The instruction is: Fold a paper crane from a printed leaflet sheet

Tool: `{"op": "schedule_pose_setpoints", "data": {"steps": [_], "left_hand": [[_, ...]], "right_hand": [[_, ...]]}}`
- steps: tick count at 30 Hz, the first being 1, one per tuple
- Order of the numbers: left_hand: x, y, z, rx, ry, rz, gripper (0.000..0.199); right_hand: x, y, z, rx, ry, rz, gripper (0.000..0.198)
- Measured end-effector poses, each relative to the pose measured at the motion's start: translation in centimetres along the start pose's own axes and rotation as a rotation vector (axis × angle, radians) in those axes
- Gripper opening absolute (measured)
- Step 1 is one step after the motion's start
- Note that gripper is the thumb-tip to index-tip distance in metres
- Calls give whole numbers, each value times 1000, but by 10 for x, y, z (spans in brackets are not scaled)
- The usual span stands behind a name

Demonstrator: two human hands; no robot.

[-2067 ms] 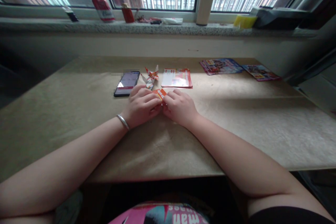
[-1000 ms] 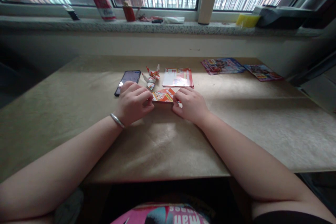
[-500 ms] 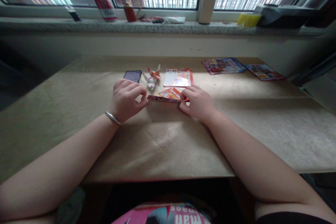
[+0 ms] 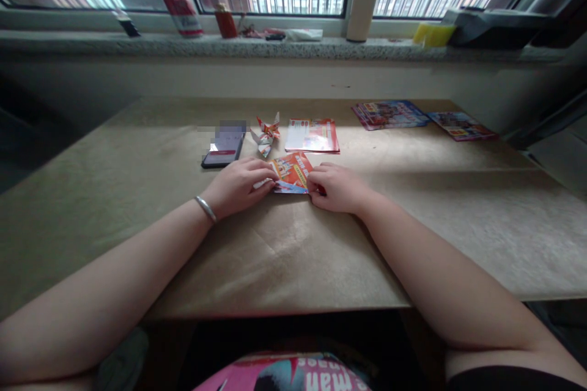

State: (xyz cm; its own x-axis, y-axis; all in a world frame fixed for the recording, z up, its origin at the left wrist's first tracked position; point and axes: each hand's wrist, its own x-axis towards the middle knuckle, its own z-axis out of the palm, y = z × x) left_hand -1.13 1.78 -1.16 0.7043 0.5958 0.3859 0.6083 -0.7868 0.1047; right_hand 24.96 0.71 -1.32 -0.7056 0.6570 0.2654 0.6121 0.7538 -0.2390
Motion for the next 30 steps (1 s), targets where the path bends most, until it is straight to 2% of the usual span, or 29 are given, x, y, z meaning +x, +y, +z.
{"op": "schedule_pose_setpoints", "data": {"steps": [5, 9, 12, 16, 22, 30], "left_hand": [[-1, 1, 3, -5, -71, 2, 26], [-4, -1, 9, 14, -105, -6, 37], [-5, -3, 12, 17, -120, -37, 45], [-5, -6, 13, -8, -144, -16, 46], [-3, -5, 9, -50, -87, 67, 39], [0, -3, 7, 75, 72, 170, 28]], "right_hand": [[0, 5, 2, 65, 16, 34, 8], [0, 9, 4, 53, 104, 88, 11], [0, 13, 6, 38, 163, 82, 15], [0, 19, 9, 62, 173, 52, 23], [1, 26, 13, 181, 178, 31, 27], [1, 26, 12, 201, 233, 37, 17]]}}
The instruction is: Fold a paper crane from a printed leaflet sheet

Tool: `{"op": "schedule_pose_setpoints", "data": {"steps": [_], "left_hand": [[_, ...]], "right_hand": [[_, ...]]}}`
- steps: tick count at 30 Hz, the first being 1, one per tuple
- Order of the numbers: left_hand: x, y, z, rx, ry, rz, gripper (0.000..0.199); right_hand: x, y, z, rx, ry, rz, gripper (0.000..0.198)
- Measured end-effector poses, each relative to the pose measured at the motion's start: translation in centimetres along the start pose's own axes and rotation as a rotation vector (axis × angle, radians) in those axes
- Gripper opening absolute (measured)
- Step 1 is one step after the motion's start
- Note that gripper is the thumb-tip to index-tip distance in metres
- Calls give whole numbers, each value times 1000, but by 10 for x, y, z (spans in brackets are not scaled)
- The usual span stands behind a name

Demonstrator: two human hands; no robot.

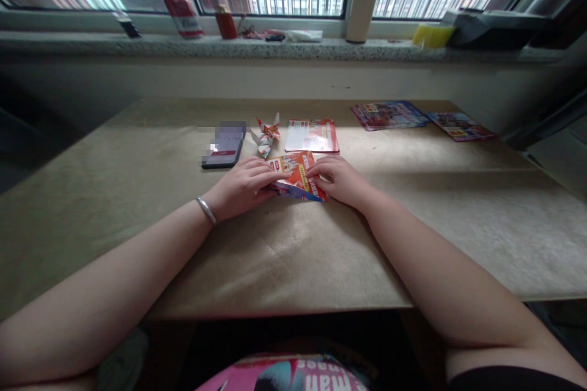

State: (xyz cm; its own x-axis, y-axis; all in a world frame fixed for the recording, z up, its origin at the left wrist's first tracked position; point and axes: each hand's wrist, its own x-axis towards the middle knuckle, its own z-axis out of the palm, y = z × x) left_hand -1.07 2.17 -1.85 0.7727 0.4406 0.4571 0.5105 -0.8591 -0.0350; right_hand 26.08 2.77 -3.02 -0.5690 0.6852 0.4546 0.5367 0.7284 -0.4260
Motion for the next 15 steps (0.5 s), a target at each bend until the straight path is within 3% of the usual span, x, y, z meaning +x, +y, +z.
{"op": "schedule_pose_setpoints", "data": {"steps": [3, 15], "left_hand": [[3, 2, -3, -23, -38, 23, 19], [4, 5, -14, -68, -122, 52, 25]], "right_hand": [[0, -4, 0, -30, -18, -16, 13], [-1, -13, 0, -99, -146, 12, 23]]}}
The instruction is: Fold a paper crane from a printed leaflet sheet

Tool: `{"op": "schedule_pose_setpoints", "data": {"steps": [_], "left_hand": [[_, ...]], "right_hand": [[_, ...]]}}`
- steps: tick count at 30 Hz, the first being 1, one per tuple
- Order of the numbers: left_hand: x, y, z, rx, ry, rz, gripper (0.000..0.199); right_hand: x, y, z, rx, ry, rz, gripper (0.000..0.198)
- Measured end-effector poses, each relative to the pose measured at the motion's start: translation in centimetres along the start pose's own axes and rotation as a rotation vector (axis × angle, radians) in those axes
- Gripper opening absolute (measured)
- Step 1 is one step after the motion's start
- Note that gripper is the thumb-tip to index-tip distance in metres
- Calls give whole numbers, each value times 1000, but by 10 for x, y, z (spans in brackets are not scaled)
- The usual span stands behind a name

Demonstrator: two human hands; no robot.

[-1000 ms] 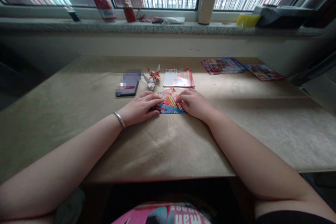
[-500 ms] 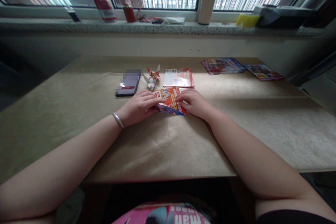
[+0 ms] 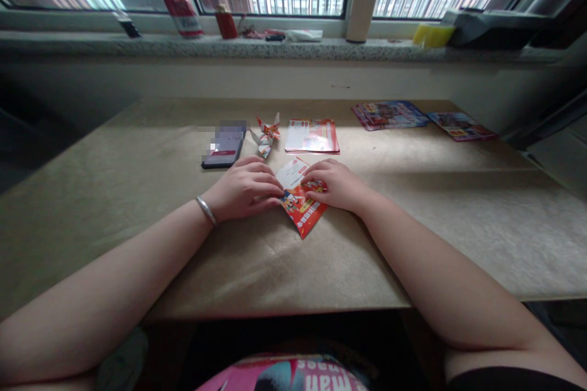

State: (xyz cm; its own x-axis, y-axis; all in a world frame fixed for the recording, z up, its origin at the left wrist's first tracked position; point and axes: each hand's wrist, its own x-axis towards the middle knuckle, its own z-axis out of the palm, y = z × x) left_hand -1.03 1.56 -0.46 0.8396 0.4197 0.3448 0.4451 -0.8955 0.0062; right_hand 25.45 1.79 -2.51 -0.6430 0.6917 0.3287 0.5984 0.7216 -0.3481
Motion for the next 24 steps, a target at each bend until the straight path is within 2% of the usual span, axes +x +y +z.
{"op": "schedule_pose_setpoints", "data": {"steps": [4, 9, 15, 20, 24], "left_hand": [[-2, 2, 0, -16, -2, -24, 35], [0, 7, 4, 61, -60, -54, 31], [-3, 2, 5, 87, -107, -12, 41], [-5, -3, 5, 220, -28, -19, 25], [-6, -3, 3, 392, 56, -102, 23]], "right_hand": [[0, -1, 0, -28, -1, -8, 23], [0, -1, 1, -61, 20, 7, 21], [-1, 4, 2, -57, 60, 41, 21], [-1, 5, 2, -37, 105, 24, 22], [-2, -1, -2, -22, 89, -38, 23]]}}
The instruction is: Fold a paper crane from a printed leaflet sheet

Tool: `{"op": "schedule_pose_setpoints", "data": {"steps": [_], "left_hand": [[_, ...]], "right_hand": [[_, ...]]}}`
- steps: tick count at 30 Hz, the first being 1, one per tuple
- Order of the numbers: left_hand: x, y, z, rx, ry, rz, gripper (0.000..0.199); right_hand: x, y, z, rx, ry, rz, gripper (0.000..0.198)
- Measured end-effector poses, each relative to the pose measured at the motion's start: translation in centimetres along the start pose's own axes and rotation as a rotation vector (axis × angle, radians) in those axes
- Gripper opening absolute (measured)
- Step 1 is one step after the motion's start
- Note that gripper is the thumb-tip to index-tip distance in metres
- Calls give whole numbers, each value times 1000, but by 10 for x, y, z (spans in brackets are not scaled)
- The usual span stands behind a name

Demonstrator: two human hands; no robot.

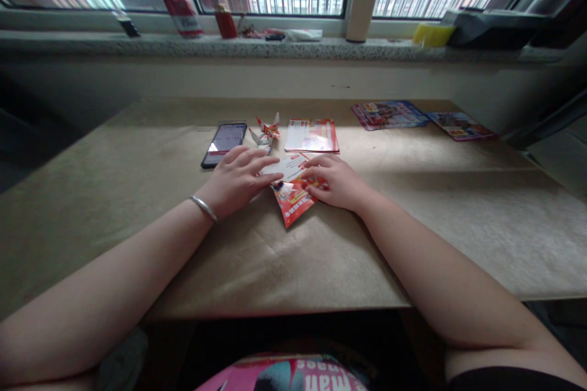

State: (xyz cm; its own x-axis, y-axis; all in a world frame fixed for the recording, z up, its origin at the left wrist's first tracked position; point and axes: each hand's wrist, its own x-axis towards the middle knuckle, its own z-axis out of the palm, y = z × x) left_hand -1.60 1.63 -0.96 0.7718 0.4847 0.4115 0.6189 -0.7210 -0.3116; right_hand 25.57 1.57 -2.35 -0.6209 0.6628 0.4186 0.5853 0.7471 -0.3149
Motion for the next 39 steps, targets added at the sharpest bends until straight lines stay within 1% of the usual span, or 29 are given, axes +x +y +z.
{"op": "schedule_pose_setpoints", "data": {"steps": [2, 4, 6, 8, 11, 13, 15, 17, 19, 21, 23, 25, 26, 28, 31, 32, 35, 39], "left_hand": [[0, 1, -1, 47, 4, -48, 22], [1, 2, -1, 47, -28, -90, 22], [2, 4, -1, 10, -64, -155, 22], [3, 4, -2, -55, -69, -221, 25], [4, 4, -5, -158, -61, -218, 28], [5, 4, -8, -174, -72, -203, 34], [5, 6, -9, -184, -100, -232, 39], [3, 7, -5, -219, -110, -280, 32], [2, 7, 1, -281, -82, -316, 29], [0, 4, 9, -381, -54, -273, 25], [0, 1, 16, -430, 9, -216, 20], [1, -2, 19, -401, 48, -178, 20], [2, -2, 19, -367, 48, -163, 20], [3, -1, 16, -300, 4, -134, 22], [4, 3, 8, -279, -116, -88, 26], [3, 5, 5, -293, -157, -71, 29], [1, 8, -2, -360, -247, -25, 46], [0, 10, -4, -452, -319, 26, 60]], "right_hand": [[0, -3, -2, 10, -46, -51, 24], [1, -6, -3, 16, -103, -98, 28], [1, -6, -3, 16, -142, -131, 31], [1, -6, -2, 13, -149, -144, 32], [1, -6, -2, 1, -154, -123, 34], [1, -7, -2, -7, -166, -98, 35], [1, -9, -2, -20, -167, -70, 36], [1, -10, -3, -40, -153, -46, 39], [0, -10, -3, -62, -139, -29, 39], [0, -10, -3, -77, -127, -21, 38], [0, -8, -2, -83, -124, -17, 37], [-1, -7, -1, -85, -130, -8, 38], [-1, -6, 0, -87, -137, -3, 39], [-2, -5, 2, -92, -144, 7, 41], [-3, -3, 3, -91, -148, 11, 41], [-3, -3, 4, -88, -149, 11, 41], [-2, -2, 4, -87, -142, 22, 45], [-1, -4, 3, -90, -121, 14, 49]]}}
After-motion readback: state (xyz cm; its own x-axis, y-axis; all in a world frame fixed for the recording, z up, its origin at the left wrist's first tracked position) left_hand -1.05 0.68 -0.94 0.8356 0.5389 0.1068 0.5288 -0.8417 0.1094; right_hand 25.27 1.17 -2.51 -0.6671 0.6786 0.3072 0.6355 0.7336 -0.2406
